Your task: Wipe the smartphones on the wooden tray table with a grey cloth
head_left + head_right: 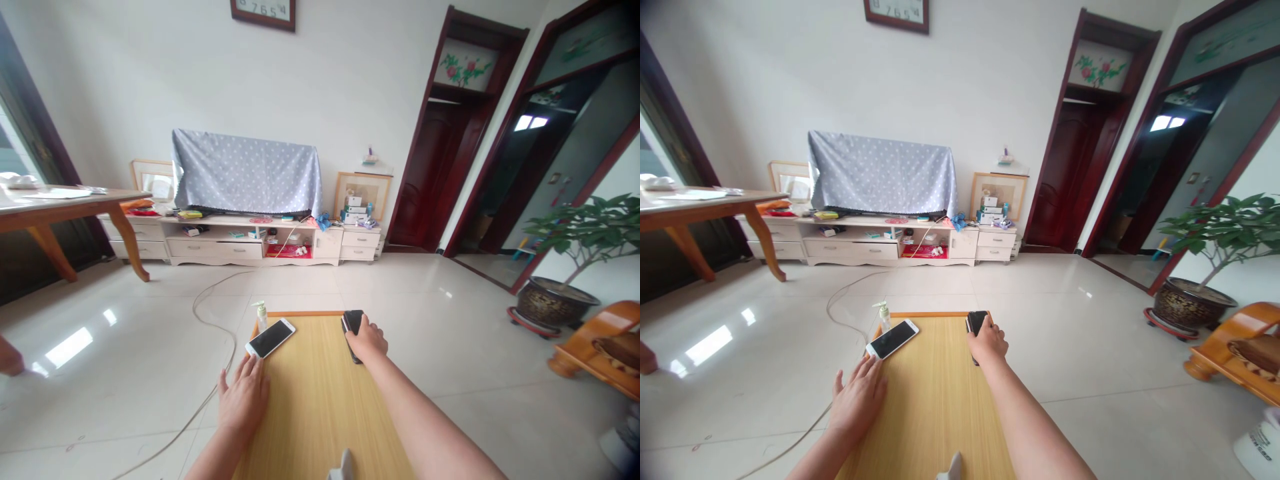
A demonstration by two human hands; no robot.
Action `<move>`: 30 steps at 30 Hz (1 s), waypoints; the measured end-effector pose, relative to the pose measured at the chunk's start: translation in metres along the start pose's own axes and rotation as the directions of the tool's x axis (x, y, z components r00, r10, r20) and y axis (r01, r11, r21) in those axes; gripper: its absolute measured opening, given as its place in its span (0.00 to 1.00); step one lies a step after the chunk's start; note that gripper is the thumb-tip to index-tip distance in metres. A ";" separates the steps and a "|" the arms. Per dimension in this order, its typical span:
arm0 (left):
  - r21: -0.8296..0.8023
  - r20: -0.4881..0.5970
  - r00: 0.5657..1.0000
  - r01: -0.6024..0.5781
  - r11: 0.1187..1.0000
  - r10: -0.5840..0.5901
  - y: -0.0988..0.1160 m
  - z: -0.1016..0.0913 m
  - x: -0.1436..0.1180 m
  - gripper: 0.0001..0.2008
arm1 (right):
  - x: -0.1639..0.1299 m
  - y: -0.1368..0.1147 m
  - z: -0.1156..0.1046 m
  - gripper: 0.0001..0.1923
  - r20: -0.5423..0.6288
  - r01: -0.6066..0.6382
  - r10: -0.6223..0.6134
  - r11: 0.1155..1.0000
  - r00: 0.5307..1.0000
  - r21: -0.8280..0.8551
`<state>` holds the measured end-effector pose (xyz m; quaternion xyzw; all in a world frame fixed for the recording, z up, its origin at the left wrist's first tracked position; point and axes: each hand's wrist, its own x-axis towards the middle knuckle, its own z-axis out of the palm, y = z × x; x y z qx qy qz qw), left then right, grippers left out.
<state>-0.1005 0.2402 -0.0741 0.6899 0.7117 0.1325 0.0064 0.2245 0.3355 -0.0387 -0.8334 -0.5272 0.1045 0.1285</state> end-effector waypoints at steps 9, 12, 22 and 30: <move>0.015 -0.025 0.996 -0.089 0.996 0.089 0.012 -0.011 -0.016 0.19 | -0.001 0.006 0.004 0.41 0.003 0.026 -0.026 1.000 1.000 0.018; 0.035 -0.074 0.994 -0.074 0.997 0.076 0.014 -0.009 -0.016 0.19 | -0.002 0.008 0.004 0.41 -0.002 0.028 -0.028 0.999 1.000 0.018; 0.073 -0.014 0.999 0.049 0.996 -0.048 0.016 -0.002 0.015 0.26 | -0.019 0.012 -0.012 0.43 -0.085 0.068 -0.065 0.997 0.994 0.033; 0.046 0.003 0.994 0.106 0.993 -0.107 0.034 -0.022 -0.009 0.25 | -0.151 0.034 -0.014 0.21 -0.240 0.534 -0.485 0.817 0.841 0.218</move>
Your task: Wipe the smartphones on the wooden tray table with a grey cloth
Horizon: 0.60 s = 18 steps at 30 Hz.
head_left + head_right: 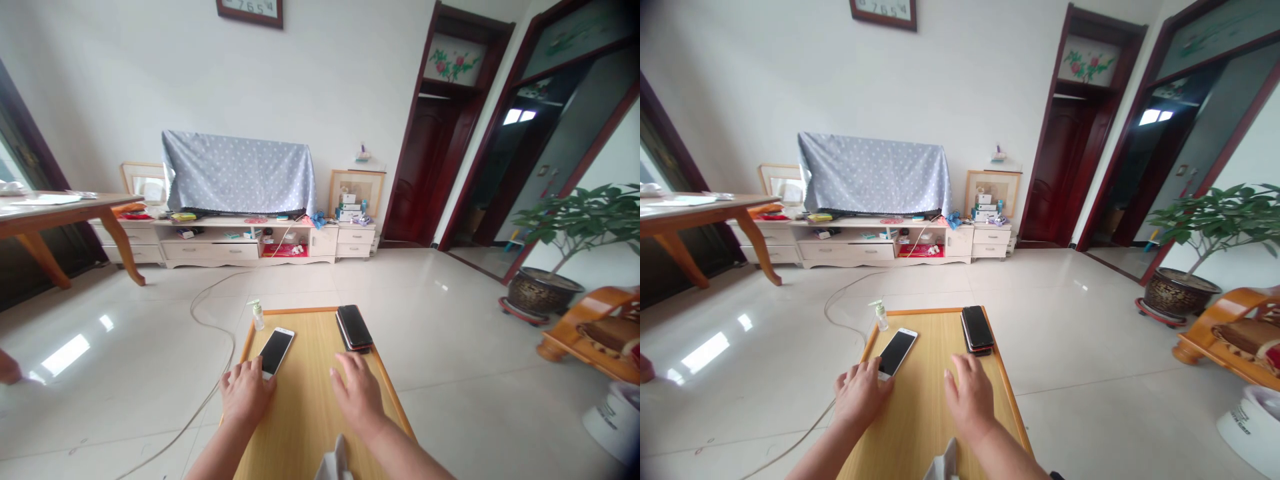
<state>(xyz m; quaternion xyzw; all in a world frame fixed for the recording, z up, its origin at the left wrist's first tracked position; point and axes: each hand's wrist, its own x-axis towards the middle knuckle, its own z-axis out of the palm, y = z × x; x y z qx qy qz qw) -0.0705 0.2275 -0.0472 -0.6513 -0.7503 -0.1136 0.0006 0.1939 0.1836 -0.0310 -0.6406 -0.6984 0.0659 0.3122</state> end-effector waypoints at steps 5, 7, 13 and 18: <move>-0.030 0.016 1.000 0.007 1.000 -0.007 0.010 -0.013 -0.051 0.26 | -0.112 -0.026 0.028 0.19 0.140 0.060 -0.064 0.998 0.988 0.036; -0.038 0.023 1.000 0.001 0.999 0.000 0.012 -0.019 -0.076 0.26 | -0.135 -0.032 0.034 0.21 0.157 0.058 -0.057 0.998 0.986 0.000; -0.079 0.004 0.996 -0.087 0.993 0.087 0.014 -0.033 -0.153 0.23 | -0.157 -0.040 0.005 0.10 0.144 0.087 -0.100 0.992 0.985 0.089; -0.143 0.048 0.986 -0.152 0.978 0.161 0.019 -0.048 -0.214 0.24 | -0.178 -0.030 -0.023 0.12 0.089 -0.156 0.132 0.911 0.987 0.383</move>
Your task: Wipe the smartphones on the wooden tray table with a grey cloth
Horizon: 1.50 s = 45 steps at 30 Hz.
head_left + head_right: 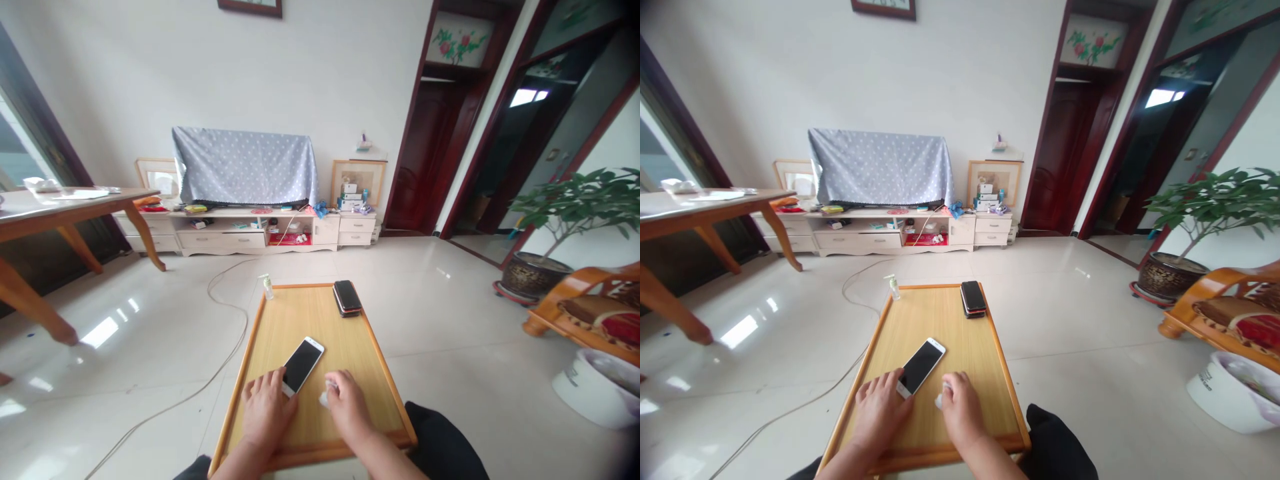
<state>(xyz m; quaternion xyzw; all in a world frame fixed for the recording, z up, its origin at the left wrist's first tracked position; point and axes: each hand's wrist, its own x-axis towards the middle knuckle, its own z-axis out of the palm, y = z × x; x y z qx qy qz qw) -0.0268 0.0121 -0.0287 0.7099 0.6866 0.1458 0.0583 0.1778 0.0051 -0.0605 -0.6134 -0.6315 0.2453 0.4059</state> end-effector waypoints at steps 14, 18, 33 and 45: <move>-0.020 -0.075 0.993 -0.090 0.996 0.088 0.019 -0.007 -0.066 0.33 | -0.008 -0.019 0.002 0.09 -0.063 0.043 -0.047 0.998 0.997 -0.053; -0.064 -0.101 0.979 -0.183 0.981 0.176 0.022 -0.004 -0.068 0.32 | -0.013 -0.020 -0.002 0.13 -0.010 0.124 -0.137 0.927 0.991 -0.353; -0.123 -0.149 0.975 -0.182 0.976 0.164 0.011 0.004 -0.063 0.26 | -0.043 -0.036 -0.024 0.27 0.413 0.274 -0.079 0.856 0.907 -0.438; -0.029 -0.258 0.938 -0.248 0.968 0.232 0.006 0.017 -0.066 0.28 | -0.048 -0.039 -0.017 0.27 0.495 0.373 -0.165 0.857 0.853 -0.356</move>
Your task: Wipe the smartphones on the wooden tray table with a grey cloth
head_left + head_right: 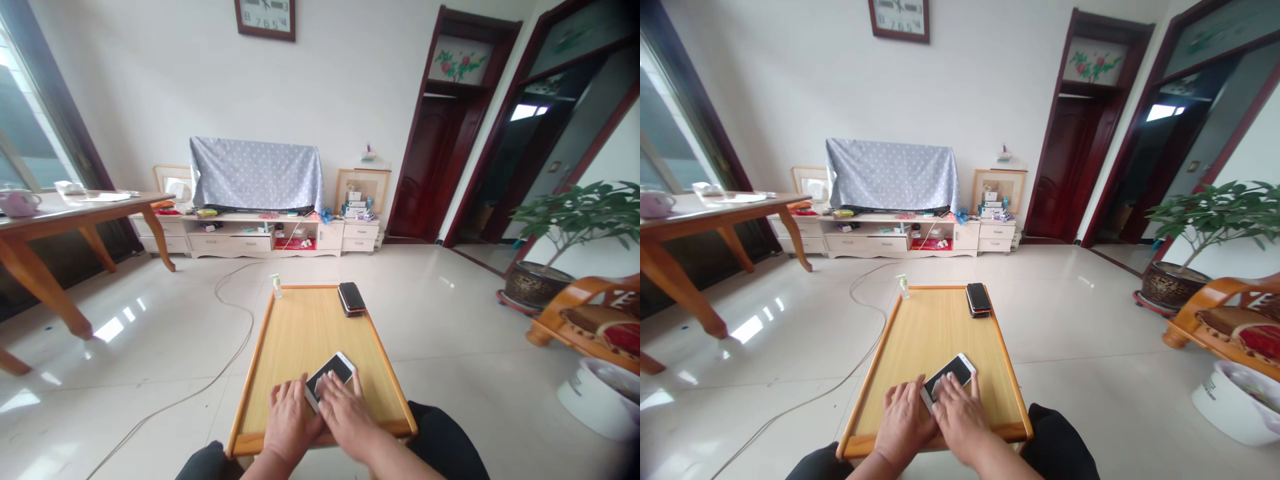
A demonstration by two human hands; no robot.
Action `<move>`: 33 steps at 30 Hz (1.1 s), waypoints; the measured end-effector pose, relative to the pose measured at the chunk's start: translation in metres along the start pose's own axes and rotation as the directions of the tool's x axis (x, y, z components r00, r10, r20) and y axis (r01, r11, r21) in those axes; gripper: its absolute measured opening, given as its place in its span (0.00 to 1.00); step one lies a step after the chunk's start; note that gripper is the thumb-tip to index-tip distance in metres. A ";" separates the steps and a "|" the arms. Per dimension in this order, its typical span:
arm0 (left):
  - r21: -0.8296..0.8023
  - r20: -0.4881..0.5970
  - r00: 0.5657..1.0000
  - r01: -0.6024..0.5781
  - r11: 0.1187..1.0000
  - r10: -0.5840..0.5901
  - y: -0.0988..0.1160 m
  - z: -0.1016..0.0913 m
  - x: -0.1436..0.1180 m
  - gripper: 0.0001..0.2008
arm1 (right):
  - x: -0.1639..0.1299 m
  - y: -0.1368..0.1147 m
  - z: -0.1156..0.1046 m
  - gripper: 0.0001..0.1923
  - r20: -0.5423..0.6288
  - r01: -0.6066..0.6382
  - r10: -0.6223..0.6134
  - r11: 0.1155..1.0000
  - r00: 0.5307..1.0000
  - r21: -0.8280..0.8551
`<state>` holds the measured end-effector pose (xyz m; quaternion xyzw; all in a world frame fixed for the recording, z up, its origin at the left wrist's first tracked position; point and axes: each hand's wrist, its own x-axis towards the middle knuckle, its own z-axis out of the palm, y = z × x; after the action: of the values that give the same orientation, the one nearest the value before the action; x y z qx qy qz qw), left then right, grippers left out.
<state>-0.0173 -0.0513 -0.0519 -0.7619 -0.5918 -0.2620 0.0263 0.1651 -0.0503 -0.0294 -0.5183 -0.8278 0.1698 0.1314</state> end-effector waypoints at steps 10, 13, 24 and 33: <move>-0.026 0.000 1.000 -0.006 1.000 0.006 -0.003 0.003 -0.001 0.27 | 0.016 -0.006 0.013 0.27 -0.015 0.084 -0.084 0.996 0.996 -0.029; -0.035 -0.001 1.000 0.004 0.999 -0.004 -0.003 0.001 -0.001 0.31 | 0.028 0.005 0.002 0.28 -0.029 -0.060 0.059 0.997 0.998 -0.054; -0.048 0.033 0.999 0.018 0.999 -0.016 -0.003 -0.004 0.000 0.32 | 0.048 -0.005 0.006 0.28 0.008 -0.055 0.056 0.997 0.998 -0.056; -0.004 0.025 0.999 0.021 1.000 -0.021 -0.007 0.001 -0.003 0.33 | 0.028 -0.020 0.020 0.28 0.072 0.110 -0.108 0.993 0.992 -0.030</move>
<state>-0.0240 -0.0512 -0.0562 -0.7588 -0.5996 -0.2540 0.0145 0.1285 -0.0360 -0.0379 -0.4682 -0.8617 0.1663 0.1026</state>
